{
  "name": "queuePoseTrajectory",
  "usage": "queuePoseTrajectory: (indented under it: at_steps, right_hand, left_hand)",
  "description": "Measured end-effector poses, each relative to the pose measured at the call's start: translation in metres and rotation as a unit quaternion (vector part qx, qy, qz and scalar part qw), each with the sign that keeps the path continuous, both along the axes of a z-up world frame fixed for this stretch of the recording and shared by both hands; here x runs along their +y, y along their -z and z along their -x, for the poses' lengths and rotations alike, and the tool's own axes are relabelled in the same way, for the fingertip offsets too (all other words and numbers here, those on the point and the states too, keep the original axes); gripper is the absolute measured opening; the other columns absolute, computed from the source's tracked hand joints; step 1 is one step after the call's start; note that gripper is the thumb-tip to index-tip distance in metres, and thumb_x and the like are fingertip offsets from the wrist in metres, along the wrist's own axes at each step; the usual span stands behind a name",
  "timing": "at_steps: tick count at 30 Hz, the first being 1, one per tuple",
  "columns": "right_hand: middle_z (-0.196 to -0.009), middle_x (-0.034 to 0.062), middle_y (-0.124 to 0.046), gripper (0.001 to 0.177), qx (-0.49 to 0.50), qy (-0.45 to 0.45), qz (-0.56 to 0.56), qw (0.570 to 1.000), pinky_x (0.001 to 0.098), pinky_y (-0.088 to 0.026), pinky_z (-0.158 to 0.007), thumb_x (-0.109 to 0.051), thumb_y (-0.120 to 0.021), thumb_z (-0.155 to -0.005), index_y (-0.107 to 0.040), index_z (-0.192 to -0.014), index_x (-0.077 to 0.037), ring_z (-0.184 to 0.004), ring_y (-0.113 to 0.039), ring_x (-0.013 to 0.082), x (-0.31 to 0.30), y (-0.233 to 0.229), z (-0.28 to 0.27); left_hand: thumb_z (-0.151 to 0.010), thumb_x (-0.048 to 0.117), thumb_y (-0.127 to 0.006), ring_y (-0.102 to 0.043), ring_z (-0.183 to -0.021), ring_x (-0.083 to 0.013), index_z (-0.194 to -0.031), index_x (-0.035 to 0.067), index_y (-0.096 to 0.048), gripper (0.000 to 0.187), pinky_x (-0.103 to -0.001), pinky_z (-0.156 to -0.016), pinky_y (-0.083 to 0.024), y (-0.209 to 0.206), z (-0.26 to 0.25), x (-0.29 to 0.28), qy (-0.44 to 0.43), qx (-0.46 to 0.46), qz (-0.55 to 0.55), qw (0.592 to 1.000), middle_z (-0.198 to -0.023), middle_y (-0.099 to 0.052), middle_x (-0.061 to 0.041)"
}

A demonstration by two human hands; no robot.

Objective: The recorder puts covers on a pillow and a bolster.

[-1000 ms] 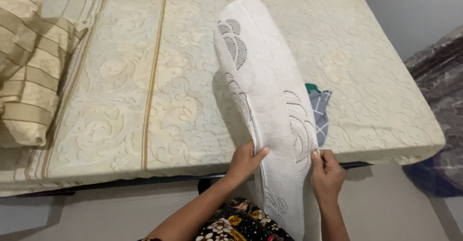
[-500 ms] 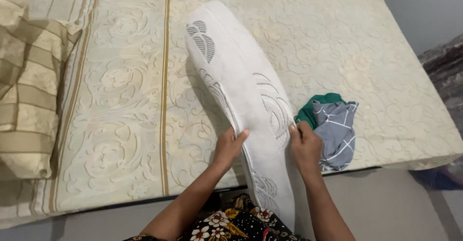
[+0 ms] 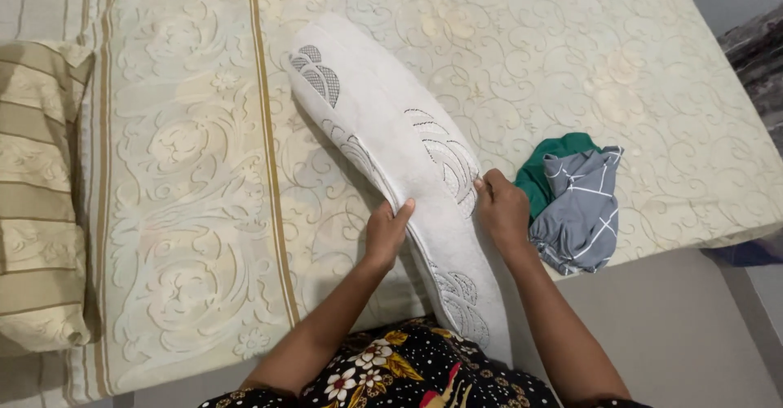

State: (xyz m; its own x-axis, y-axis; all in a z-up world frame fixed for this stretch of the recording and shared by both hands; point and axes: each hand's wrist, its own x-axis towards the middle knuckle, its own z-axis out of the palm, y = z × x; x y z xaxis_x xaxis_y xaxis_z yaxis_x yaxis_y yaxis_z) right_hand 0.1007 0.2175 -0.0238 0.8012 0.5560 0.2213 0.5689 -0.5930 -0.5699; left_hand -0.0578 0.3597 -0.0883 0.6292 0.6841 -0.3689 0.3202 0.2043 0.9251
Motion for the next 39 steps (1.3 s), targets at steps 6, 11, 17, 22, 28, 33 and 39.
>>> queuePoseTrajectory:
  at_steps: [6, 11, 17, 22, 28, 33, 39]
  right_hand:
    - [-0.084, 0.0194, -0.069, 0.014, 0.057, -0.046, -0.014, 0.997, 0.0454, -0.051, -0.066, -0.018, -0.068, -0.098, -0.066, -0.096, -0.005, -0.072, -0.067, 0.0385, 0.003, 0.015, -0.016]
    - [-0.095, 0.0175, -0.074, 0.018, 0.103, -0.040, -0.035, 0.993, 0.0396, -0.055, -0.076, -0.019, -0.068, -0.095, -0.069, -0.105, -0.004, -0.088, -0.073, 0.0336, -0.039, 0.034, -0.034]
    - [-0.104, 0.0136, -0.075, 0.030, 0.261, 0.017, 0.042, 0.964, 0.0355, -0.052, -0.083, -0.030, -0.070, -0.096, -0.069, -0.117, -0.008, -0.098, -0.073, 0.0282, -0.103, 0.060, -0.047]
    - [-0.089, 0.0165, -0.076, 0.025, 0.286, 0.053, 0.055, 0.955, 0.0404, -0.054, -0.075, -0.027, -0.070, -0.095, -0.072, -0.110, -0.007, -0.083, -0.072, 0.0347, -0.103, 0.062, -0.042]
    - [-0.082, 0.0224, -0.070, 0.012, 0.140, 0.028, 0.052, 0.988, 0.0491, -0.052, -0.066, -0.016, -0.065, -0.095, -0.068, -0.097, -0.004, -0.075, -0.069, 0.0435, -0.094, 0.063, -0.042]
    - [-0.086, 0.0230, -0.070, 0.014, 0.107, 0.028, 0.050, 0.993, 0.0504, -0.050, -0.070, -0.015, -0.065, -0.096, -0.066, -0.092, -0.002, -0.076, -0.068, 0.0429, -0.114, 0.044, -0.040]
    - [-0.082, 0.0185, -0.070, 0.019, 0.182, 0.003, 0.095, 0.979, 0.0456, -0.052, -0.068, -0.021, -0.069, -0.093, -0.065, -0.093, -0.002, -0.073, -0.069, 0.0385, -0.142, 0.025, -0.052]
  left_hand:
    - [-0.093, 0.039, -0.069, -0.065, -0.084, -0.0191, -0.113, -0.002, -0.069, 0.046, -0.035, -0.074, -0.052, 0.028, -0.001, 0.016, -0.012, -0.001, 0.074, 0.997, -0.098, -0.073, -0.011]
    - [-0.088, 0.044, -0.074, -0.065, -0.104, -0.0251, -0.133, -0.003, -0.051, 0.069, -0.042, -0.083, -0.058, 0.029, -0.004, 0.007, -0.049, 0.014, 0.121, 0.991, -0.122, -0.064, -0.019]
    - [-0.078, 0.050, -0.075, -0.052, -0.128, -0.0452, -0.159, 0.011, -0.004, 0.114, -0.059, -0.092, -0.056, -0.001, -0.013, -0.023, -0.006, 0.042, 0.170, 0.985, -0.145, -0.037, -0.032]
    - [-0.074, 0.046, -0.074, -0.044, -0.132, -0.0490, -0.161, 0.017, 0.007, 0.123, -0.063, -0.095, -0.049, -0.013, -0.033, -0.042, -0.005, 0.055, 0.209, 0.976, -0.149, -0.029, -0.031]
    - [-0.082, 0.036, -0.069, -0.052, -0.128, -0.0416, -0.155, 0.004, -0.010, 0.099, -0.055, -0.104, -0.050, 0.015, -0.032, -0.053, -0.043, -0.048, 0.175, 0.982, -0.142, -0.043, -0.030]
    - [-0.090, 0.036, -0.063, -0.042, -0.137, -0.0432, -0.155, 0.001, -0.017, 0.088, -0.054, -0.112, -0.044, 0.001, -0.019, -0.079, -0.001, -0.128, 0.171, 0.977, -0.146, -0.035, -0.033]
    - [-0.085, 0.039, -0.061, -0.031, -0.143, -0.0465, -0.156, 0.013, 0.005, 0.100, -0.064, -0.111, -0.039, -0.039, -0.027, -0.099, 0.004, -0.002, 0.306, 0.952, -0.151, -0.020, -0.027]
